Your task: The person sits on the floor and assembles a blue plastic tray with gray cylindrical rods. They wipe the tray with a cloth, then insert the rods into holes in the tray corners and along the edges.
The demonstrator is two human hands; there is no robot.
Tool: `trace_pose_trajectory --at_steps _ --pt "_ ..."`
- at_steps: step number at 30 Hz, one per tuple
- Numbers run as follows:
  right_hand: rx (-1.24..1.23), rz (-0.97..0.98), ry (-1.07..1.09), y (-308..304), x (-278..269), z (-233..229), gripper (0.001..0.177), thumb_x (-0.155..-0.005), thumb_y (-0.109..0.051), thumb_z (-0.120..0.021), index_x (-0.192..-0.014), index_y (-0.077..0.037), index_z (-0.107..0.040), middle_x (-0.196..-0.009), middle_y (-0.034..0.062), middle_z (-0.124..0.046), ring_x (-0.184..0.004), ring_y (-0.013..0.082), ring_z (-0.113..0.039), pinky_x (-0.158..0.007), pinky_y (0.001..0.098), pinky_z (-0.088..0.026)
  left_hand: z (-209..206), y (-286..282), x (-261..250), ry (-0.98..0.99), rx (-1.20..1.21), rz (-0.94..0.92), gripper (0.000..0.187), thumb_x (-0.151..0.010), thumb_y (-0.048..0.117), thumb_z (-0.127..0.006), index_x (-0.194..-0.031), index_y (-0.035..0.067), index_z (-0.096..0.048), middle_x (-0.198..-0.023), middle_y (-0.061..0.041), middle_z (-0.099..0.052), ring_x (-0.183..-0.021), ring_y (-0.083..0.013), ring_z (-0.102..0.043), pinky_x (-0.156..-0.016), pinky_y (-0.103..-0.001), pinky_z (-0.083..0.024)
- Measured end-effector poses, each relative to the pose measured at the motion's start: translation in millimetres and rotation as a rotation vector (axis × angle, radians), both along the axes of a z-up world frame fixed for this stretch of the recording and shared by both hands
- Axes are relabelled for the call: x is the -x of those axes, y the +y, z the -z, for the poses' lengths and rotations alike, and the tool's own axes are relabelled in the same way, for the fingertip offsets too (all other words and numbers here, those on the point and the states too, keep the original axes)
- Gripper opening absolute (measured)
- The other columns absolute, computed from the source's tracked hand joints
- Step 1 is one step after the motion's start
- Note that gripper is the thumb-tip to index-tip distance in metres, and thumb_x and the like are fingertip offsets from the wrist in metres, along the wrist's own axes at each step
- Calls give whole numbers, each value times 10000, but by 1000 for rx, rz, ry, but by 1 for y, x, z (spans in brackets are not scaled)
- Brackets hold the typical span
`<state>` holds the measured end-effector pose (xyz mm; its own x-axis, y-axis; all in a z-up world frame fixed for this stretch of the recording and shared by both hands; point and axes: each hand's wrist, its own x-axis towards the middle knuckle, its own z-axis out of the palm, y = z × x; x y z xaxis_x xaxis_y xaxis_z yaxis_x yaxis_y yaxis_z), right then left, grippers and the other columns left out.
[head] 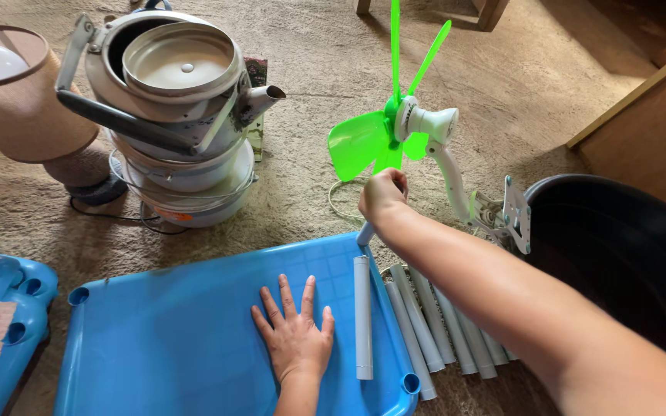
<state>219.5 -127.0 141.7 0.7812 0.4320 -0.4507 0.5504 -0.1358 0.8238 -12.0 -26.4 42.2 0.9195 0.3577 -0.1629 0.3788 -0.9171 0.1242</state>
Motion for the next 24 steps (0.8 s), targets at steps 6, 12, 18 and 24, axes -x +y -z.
trace_pose_trajectory --at_steps 6,12,18,24 --pt "73 161 158 17 10 -30 296 -797 -313 -808 -804 -38 -700 -677 48 -636 -549 193 -585 -511 387 -451 6 2 -1 28 12 11 713 -943 615 -371 -1616 453 -200 -1732 -93 -76 -1518 -425 -64 -1191 -614 -6" --pt "-1008 -478 94 -29 52 -34 450 -629 -117 -767 -1069 -155 -681 -1247 118 -649 -1182 276 -589 -999 626 -378 11 1 -8 -208 103 -73 689 -917 601 -414 -1567 388 -330 -1687 -111 -176 -1531 -439 -124 -1180 -624 -36" --pt "-2239 -78 52 -59 85 23 634 -808 -9 -590 -1416 -66 -419 -1364 159 -476 -1339 348 -490 -1181 436 -380 -47 -29 -73 -1051 815 29 610 -991 317 -583 -1529 63 -451 -1634 -262 -356 -1566 -409 -279 -1268 -502 -219" --pt "-2242 840 842 -69 43 75 451 -907 -267 -589 -1287 -44 -492 -1207 150 -550 -1155 302 -546 -999 439 -437 -109 -86 -153 -1049 1037 80 677 -921 229 -682 -1482 3 -380 -1404 -264 -544 -1311 -408 -535 -1067 -434 -439"
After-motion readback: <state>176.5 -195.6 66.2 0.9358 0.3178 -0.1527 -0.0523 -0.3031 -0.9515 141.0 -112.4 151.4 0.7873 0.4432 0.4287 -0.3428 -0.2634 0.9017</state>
